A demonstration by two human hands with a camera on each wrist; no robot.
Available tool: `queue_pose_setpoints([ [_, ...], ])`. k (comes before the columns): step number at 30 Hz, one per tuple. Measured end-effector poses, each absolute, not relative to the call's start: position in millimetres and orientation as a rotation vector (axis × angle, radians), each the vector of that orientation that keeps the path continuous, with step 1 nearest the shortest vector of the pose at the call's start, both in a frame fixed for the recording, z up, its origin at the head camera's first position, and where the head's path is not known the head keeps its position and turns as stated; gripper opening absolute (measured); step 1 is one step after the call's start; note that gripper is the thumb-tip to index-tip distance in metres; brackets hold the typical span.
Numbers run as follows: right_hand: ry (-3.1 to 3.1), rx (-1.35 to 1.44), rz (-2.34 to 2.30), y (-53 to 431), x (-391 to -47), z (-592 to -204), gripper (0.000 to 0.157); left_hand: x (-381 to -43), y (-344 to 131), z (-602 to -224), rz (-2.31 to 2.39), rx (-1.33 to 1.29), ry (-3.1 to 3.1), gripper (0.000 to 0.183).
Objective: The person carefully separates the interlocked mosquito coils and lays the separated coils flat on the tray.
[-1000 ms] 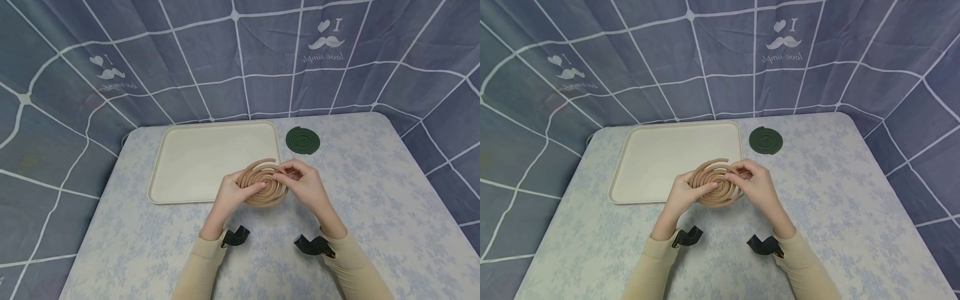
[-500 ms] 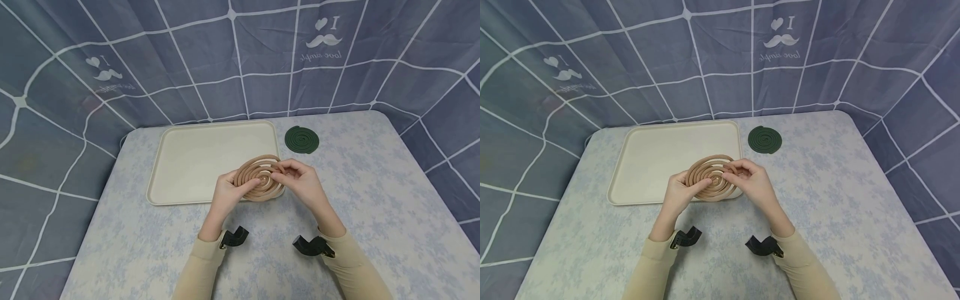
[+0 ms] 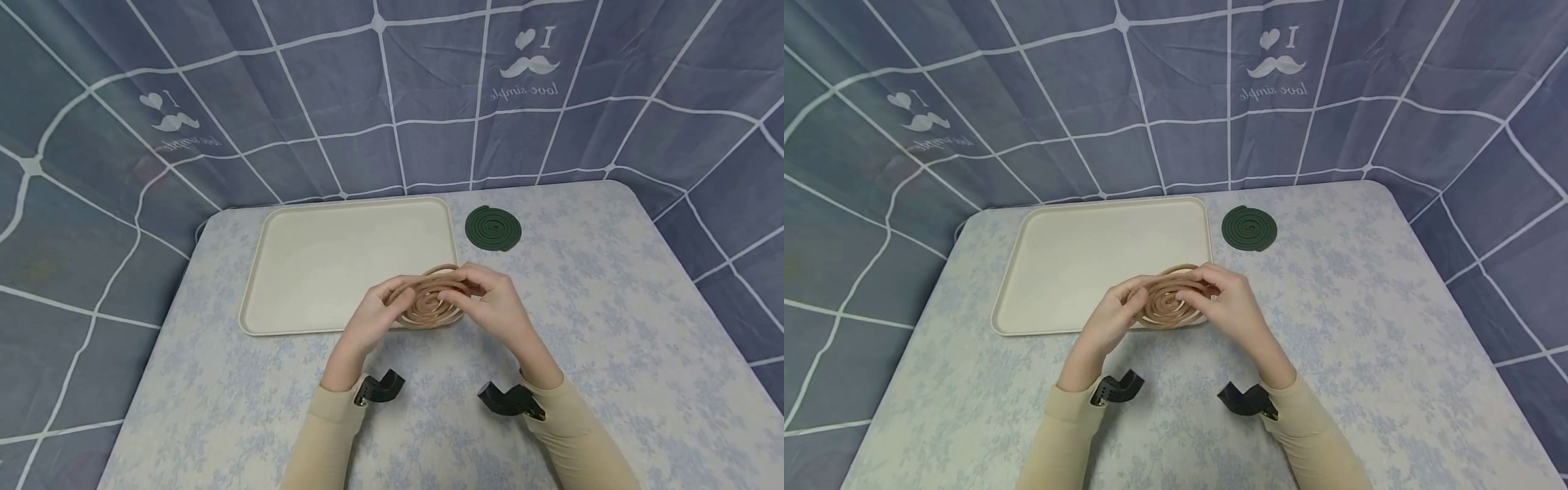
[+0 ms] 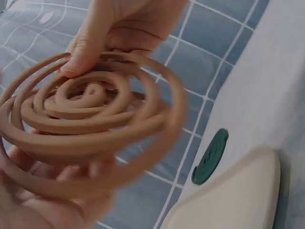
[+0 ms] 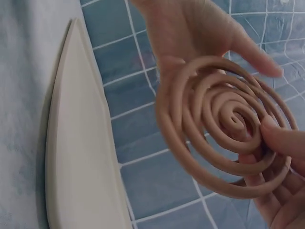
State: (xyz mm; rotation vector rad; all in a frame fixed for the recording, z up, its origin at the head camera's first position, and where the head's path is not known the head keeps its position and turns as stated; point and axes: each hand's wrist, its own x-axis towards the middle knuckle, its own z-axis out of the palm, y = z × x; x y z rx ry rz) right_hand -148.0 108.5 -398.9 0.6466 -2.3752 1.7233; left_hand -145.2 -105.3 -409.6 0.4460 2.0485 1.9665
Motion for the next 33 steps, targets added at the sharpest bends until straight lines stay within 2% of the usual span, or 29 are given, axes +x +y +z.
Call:
queue_pose_setpoints([
  [2, -2.34, 0.777, 1.582, 108.1, -148.1, -399.3, 0.017, -146.3, -106.5, -408.8, 1.972, 0.443, 1.959, 0.091],
  [4, -2.3, 0.899, 1.492, 107.8, -148.3, -400.3, 0.021, -147.2, -107.0, -407.8, 1.967, 0.407, 1.896, 0.093],
  [12, -2.218, 1.142, 1.438, 106.2, -147.1, -400.6, 0.026, -149.0, -105.3, -407.1, 1.94, 0.403, 1.815, 0.03],
  [14, -2.204, 1.163, 1.457, 106.4, -146.9, -400.1, 0.026, -149.0, -104.5, -407.5, 1.949, 0.414, 1.795, 0.023],
  [17, -2.197, 1.181, 1.469, 106.7, -146.3, -399.7, 0.028, -148.6, -103.7, -407.7, 1.966, 0.405, 1.763, 0.02],
  [22, -2.321, 1.025, 1.493, 108.2, -145.3, -398.6, 0.022, -148.1, -102.3, -407.5, 2.04, 0.339, 1.733, 0.019],
  [25, -2.426, 0.809, 1.711, 110.4, -147.1, -398.7, 0.02, -147.7, -102.4, -407.1, 2.178, 0.297, 1.662, 0.018],
  [28, -2.45, 0.611, 1.979, 112.7, -151.0, -401.3, 0.024, -146.8, -102.6, -406.5, 2.326, 0.299, 1.562, 0.02],
  [33, -2.438, 0.549, 2.109, 113.4, -155.2, -405.1, 0.023, -146.7, -101.3, -407.8, 2.405, 0.337, 1.503, 0.021],
])
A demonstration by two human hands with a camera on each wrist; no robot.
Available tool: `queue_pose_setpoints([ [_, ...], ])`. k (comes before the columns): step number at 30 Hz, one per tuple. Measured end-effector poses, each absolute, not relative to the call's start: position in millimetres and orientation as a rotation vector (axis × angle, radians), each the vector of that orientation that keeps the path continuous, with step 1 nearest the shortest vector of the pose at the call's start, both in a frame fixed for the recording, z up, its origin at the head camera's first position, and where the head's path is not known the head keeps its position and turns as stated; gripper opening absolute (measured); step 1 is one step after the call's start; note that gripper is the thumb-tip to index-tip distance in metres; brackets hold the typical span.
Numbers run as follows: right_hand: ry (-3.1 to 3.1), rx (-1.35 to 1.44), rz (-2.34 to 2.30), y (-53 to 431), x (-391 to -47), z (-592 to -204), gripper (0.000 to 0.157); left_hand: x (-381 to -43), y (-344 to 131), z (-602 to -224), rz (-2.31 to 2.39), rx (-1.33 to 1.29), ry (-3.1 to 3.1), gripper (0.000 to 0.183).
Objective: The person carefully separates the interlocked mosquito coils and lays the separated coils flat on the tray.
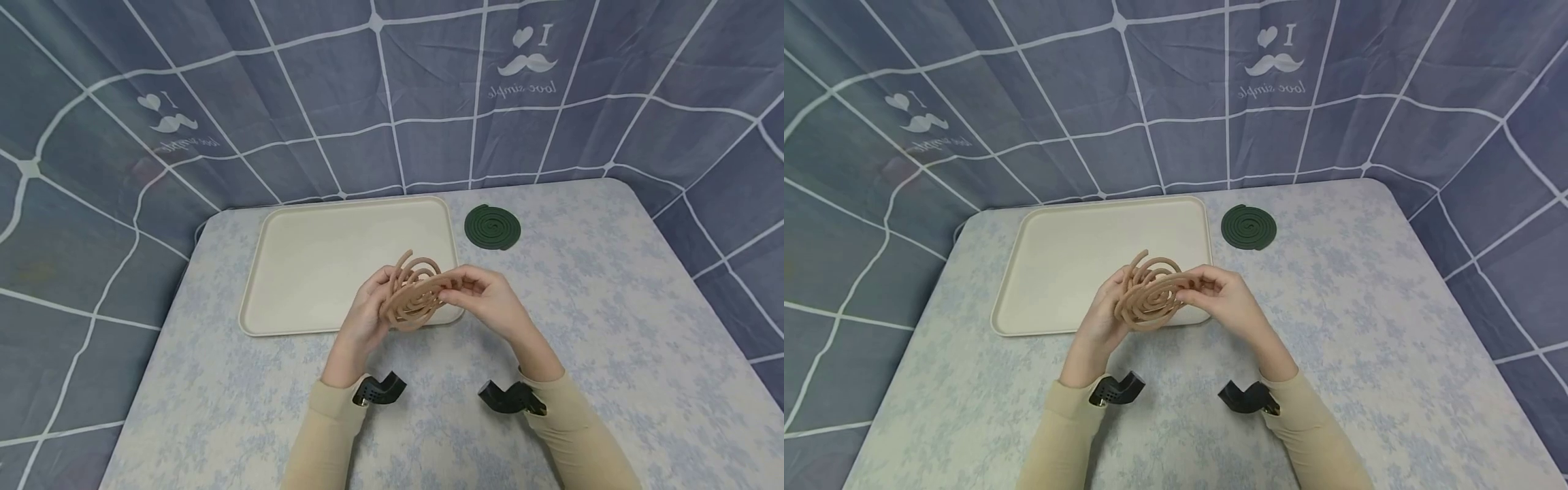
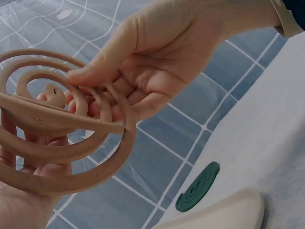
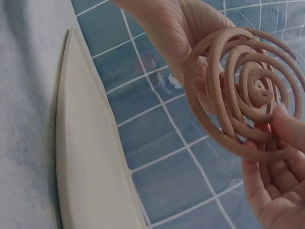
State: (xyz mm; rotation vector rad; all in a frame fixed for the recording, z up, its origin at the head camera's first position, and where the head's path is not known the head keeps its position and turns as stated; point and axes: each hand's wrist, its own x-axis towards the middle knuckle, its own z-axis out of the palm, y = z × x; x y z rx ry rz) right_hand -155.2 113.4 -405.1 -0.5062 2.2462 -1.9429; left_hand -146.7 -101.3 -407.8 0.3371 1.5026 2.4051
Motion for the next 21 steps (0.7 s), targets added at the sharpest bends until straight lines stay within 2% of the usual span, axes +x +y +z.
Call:
queue_pose_setpoints([
  [4, 2.359, -0.557, -1.918, 113.7, -154.0, -405.1, 0.013, -148.2, -100.8, -410.3, 2.397, 0.364, 1.487, 0.02],
  [7, 2.491, -0.731, -1.852, 115.2, -152.9, -405.0, 0.01, -149.0, -103.0, -412.0, 2.361, 0.401, 1.469, 0.016],
  [13, 2.669, -1.199, -1.663, 116.6, -152.7, -404.1, 0.02, -151.3, -109.2, -416.2, 2.205, 0.488, 1.567, 0.036],
  [16, 2.713, -1.222, -1.6, 116.4, -151.4, -402.0, 0.019, -152.9, -110.4, -417.9, 2.169, 0.492, 1.578, 0.035],
  [21, 2.758, -1.075, -1.584, 115.3, -150.7, -401.0, 0.015, -152.8, -110.1, -417.8, 2.164, 0.498, 1.559, 0.038],
])
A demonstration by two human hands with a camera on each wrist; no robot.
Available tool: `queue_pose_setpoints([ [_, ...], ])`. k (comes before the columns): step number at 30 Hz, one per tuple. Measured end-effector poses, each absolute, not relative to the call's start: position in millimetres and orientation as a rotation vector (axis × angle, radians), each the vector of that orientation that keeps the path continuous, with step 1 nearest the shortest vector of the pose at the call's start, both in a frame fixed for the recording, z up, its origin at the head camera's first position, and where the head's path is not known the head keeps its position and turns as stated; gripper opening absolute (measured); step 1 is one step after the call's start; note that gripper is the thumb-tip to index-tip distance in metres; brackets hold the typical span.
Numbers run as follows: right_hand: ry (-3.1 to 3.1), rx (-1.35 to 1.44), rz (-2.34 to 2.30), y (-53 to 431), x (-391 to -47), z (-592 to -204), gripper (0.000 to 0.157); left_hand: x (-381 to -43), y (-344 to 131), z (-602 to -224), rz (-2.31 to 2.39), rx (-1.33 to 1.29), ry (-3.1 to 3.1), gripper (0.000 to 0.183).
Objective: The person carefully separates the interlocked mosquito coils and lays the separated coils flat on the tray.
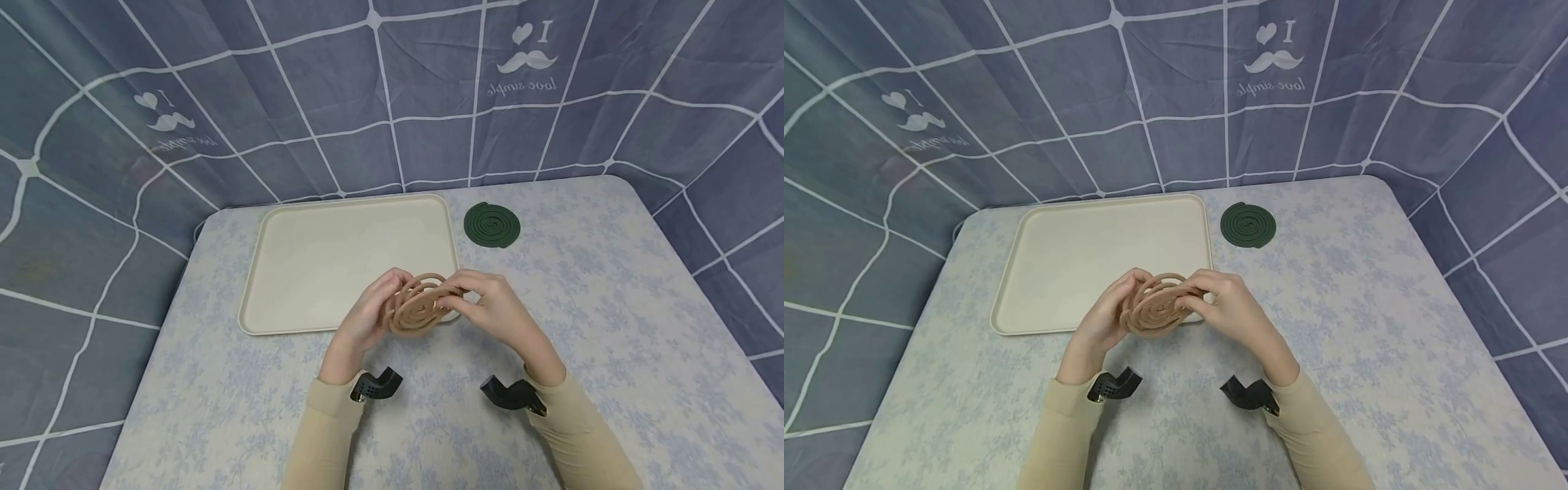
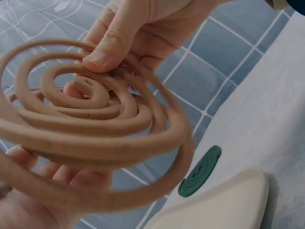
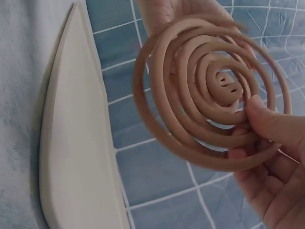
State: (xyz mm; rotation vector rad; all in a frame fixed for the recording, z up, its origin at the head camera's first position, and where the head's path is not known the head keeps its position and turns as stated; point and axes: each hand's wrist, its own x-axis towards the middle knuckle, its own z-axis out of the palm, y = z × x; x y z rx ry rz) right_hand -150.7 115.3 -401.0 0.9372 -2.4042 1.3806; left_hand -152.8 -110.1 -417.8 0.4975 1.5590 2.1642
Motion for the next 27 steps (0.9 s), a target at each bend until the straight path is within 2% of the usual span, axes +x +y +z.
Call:
queue_pose_setpoints([
  [8, -2.468, 0.686, 1.6, 113.2, -152.3, -402.8, 0.016, -151.9, -108.0, -417.0, 2.242, 0.514, 1.512, 0.029],
  [16, -2.541, 0.417, 1.97, 117.1, -160.8, -404.3, 0.018, -150.8, -97.0, -418.1, 2.506, 0.461, 1.228, 0.027],
  [22, -2.526, 0.533, 2.013, 120.4, -162.4, -405.2, 0.013, -151.2, -93.8, -419.0, 2.466, 0.378, 1.259, 0.035],
  [27, -2.557, 0.679, 1.949, 120.9, -161.8, -405.2, 0.008, -152.4, -94.2, -419.3, 2.347, 0.259, 1.38, 0.024],
])
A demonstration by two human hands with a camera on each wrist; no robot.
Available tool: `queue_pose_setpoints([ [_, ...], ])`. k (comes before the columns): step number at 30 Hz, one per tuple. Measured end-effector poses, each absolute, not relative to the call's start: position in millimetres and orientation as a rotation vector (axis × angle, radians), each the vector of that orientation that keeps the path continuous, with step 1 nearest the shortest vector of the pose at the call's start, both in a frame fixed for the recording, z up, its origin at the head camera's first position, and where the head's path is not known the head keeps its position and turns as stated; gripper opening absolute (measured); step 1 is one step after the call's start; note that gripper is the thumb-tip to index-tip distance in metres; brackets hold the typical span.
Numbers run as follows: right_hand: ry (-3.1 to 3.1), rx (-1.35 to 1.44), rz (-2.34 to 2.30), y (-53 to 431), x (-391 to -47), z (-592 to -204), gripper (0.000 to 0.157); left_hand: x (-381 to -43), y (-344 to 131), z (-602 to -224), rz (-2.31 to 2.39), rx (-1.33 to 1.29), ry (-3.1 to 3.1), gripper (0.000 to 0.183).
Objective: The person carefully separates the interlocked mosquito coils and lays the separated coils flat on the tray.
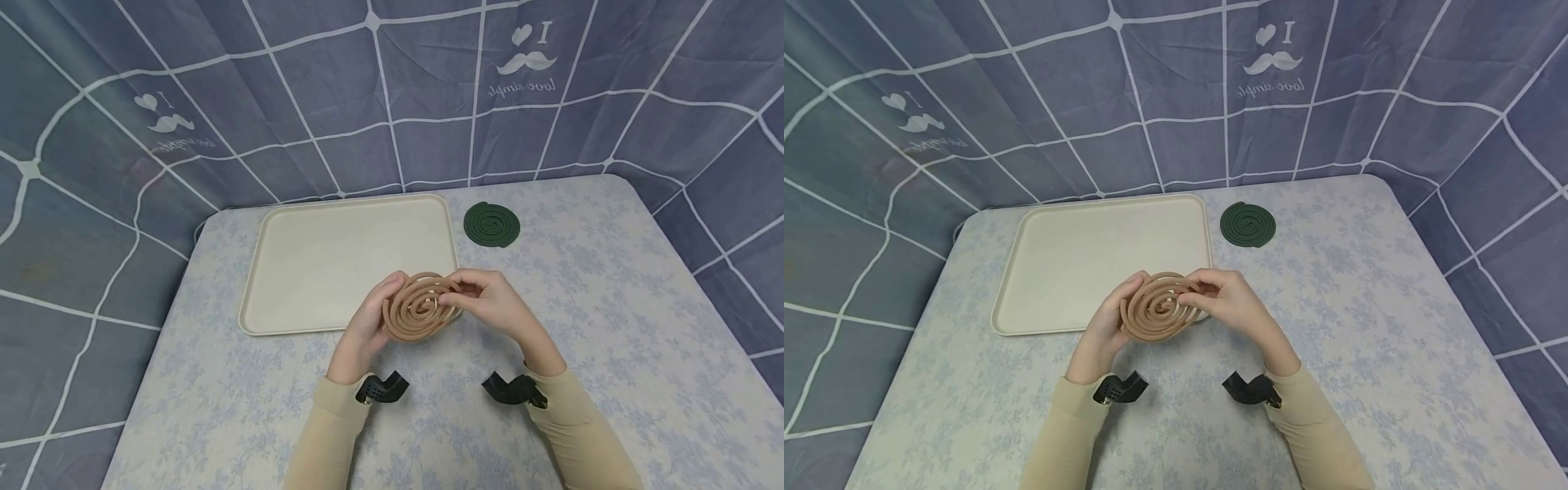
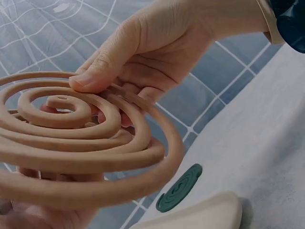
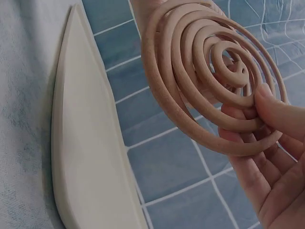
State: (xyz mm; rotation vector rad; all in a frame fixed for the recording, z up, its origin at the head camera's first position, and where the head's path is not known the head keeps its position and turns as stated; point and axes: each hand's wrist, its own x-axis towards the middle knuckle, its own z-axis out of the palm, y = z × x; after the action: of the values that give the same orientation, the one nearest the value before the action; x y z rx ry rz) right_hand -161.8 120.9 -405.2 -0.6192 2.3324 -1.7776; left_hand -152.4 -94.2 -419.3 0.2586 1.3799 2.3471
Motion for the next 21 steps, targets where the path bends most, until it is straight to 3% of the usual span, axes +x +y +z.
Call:
queue_pose_setpoints([
  [21, 2.233, -0.385, -1.923, 124.9, -171.5, -412.2, 0.024, -157.7, -95.7, -422.3, 2.378, 0.194, 1.543, 0.01],
])
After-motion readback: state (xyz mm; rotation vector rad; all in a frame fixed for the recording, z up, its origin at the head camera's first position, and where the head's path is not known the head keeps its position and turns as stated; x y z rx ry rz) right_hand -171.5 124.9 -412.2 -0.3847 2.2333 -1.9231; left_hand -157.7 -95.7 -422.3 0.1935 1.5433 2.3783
